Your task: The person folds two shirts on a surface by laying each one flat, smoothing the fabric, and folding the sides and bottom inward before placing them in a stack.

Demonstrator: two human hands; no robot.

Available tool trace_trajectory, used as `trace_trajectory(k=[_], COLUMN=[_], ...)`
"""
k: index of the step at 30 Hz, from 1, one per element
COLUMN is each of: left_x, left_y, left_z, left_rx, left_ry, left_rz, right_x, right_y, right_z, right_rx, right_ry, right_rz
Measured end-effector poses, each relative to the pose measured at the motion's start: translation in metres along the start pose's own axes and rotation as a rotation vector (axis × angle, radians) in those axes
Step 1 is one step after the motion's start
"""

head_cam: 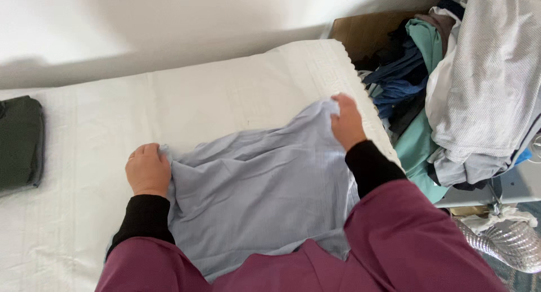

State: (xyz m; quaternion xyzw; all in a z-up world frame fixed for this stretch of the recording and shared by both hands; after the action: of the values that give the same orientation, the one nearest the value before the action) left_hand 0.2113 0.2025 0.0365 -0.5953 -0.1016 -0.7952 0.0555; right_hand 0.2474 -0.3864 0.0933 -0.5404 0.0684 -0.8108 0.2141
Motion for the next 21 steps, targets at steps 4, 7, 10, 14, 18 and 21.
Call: trace_trajectory(k=[4,7,10,14,18,21], left_x=[-0.001,0.028,0.054,0.059,0.011,0.023], left_y=[0.020,0.050,0.075,0.096,0.068,0.036], left_z=[0.023,0.022,0.018,0.009,0.044,0.080], left_rx=[0.018,-0.023,-0.091,-0.163,-0.117,0.137], left_ry=[-0.184,-0.507,-0.644,-0.710,-0.623,-0.601], left_rz=[-0.068,-0.019,0.189,0.252,0.229,-0.009], right_x=[-0.027,-0.025,-0.028,-0.039,-0.090,-0.075], right_y=[0.027,0.044,0.052,0.030,0.076,0.070], right_z=[-0.030,-0.038,-0.028,-0.013,0.005,0.030], right_rx=[-0.010,-0.308,-0.332,-0.430,-0.392,-0.283], right_ry=[-0.160,-0.251,-0.307,-0.431,-0.448,-0.520], right_rz=[-0.103,-0.075,-0.080,-0.125,-0.155,-0.220])
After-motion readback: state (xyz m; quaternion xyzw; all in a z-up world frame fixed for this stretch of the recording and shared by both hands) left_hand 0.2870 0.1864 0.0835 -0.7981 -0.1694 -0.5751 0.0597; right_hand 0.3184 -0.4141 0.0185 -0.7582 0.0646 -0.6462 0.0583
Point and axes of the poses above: each hand's wrist, its own z-axis towards the middle knuckle, its own x-axis out of the back of the hand, y = z × x, the point moved 1 cm from there along z, towards the middle knuckle, and after that the axes turned 6 degrees about x, right-handed, at the moved point
